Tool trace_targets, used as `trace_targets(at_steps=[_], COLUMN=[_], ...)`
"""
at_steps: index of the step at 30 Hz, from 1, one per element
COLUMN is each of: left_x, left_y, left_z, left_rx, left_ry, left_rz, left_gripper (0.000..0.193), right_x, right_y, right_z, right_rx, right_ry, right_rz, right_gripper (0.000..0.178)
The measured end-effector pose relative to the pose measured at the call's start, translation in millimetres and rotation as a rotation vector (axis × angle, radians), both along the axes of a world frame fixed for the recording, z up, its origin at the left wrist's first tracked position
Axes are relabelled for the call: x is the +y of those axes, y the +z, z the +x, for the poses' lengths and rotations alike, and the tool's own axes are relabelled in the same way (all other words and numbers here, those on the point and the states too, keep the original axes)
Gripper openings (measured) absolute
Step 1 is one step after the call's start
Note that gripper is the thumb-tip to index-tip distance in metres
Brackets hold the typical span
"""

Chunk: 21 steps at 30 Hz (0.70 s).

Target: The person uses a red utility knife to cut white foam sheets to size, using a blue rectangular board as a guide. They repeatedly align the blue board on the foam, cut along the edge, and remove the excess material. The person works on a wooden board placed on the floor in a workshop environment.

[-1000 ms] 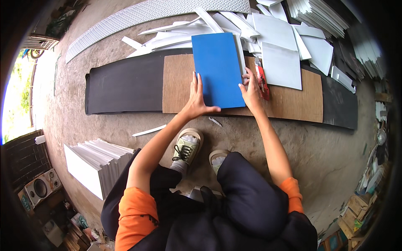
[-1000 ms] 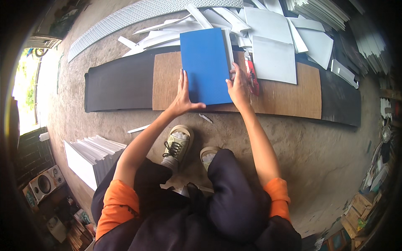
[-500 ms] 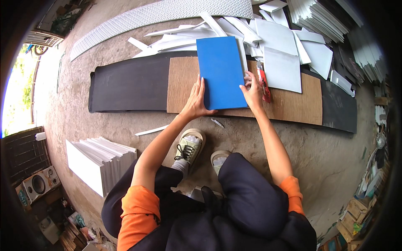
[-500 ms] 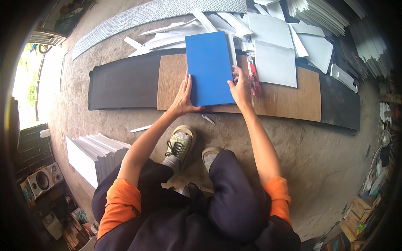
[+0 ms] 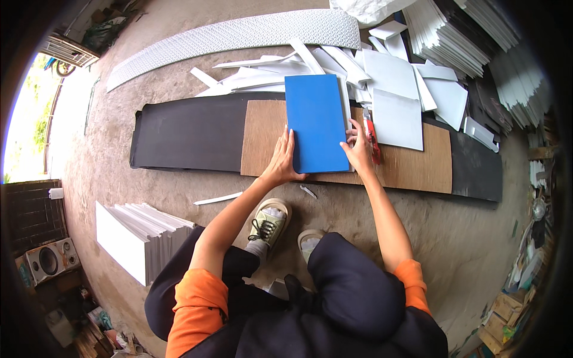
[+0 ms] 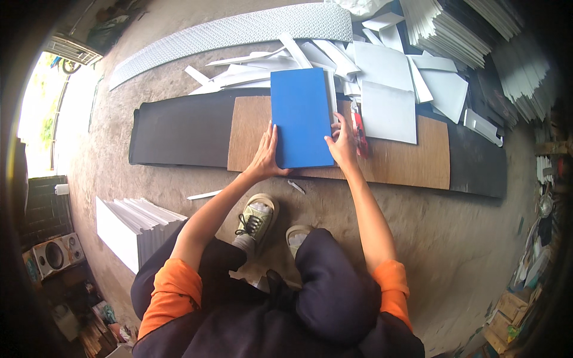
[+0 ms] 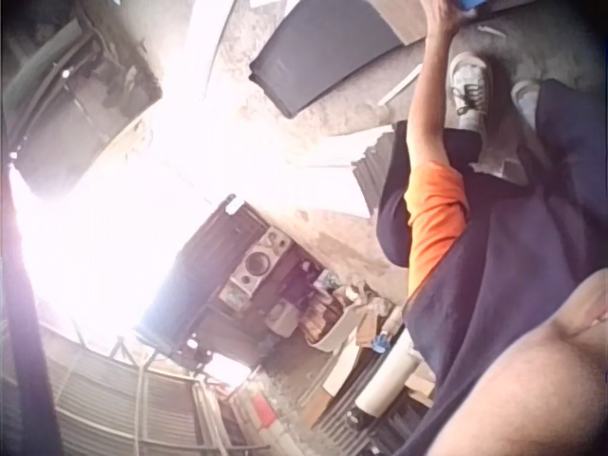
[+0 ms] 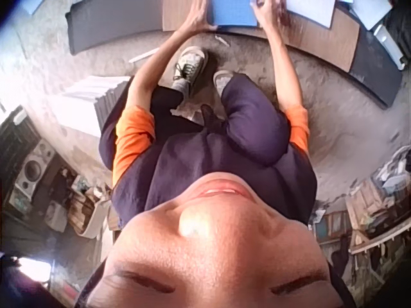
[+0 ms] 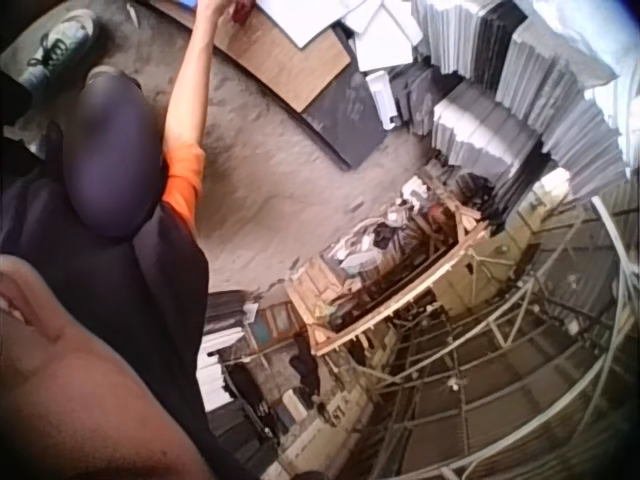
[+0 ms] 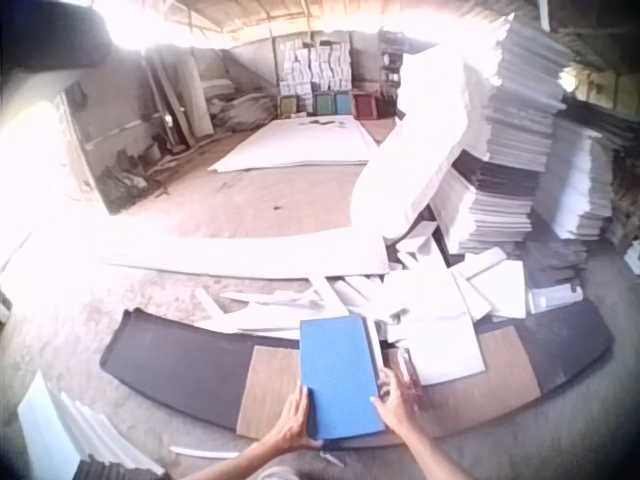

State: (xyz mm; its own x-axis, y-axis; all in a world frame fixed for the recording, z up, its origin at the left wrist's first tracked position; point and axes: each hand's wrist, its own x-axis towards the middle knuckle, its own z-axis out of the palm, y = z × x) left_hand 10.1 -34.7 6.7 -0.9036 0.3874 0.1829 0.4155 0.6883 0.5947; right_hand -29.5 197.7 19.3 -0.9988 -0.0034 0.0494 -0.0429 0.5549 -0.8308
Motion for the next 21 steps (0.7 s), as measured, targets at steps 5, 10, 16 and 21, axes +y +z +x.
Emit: trace_targets(at_steps=[5, 10, 16, 21], left_x=[-1.4, -3.8, -2.3, -2.1], left_y=[3.7, 3.1, 3.0, 2.0], left_z=[-1.2, -0.5, 1.4, 2.3], left_rx=[-0.043, -0.008, 0.008, -0.008], left_ry=[-0.013, -0.021, -0.013, -0.016], left_rz=[-0.004, 0.032, 0.028, 0.044], left_gripper=[0.119, 0.116, 0.115, 0.117], right_x=[3.1, 1.8, 2.4, 8.0], right_y=[1.6, 6.8, 6.2, 1.0], right_z=[-0.1, 2.2, 0.6, -2.4], right_rx=[-0.039, -0.033, -0.024, 0.001], right_ry=[0.008, 0.038, 0.074, 0.119], right_rz=[-0.017, -0.034, 0.054, 0.092], right_gripper=[0.069, 0.065, 0.064, 0.066])
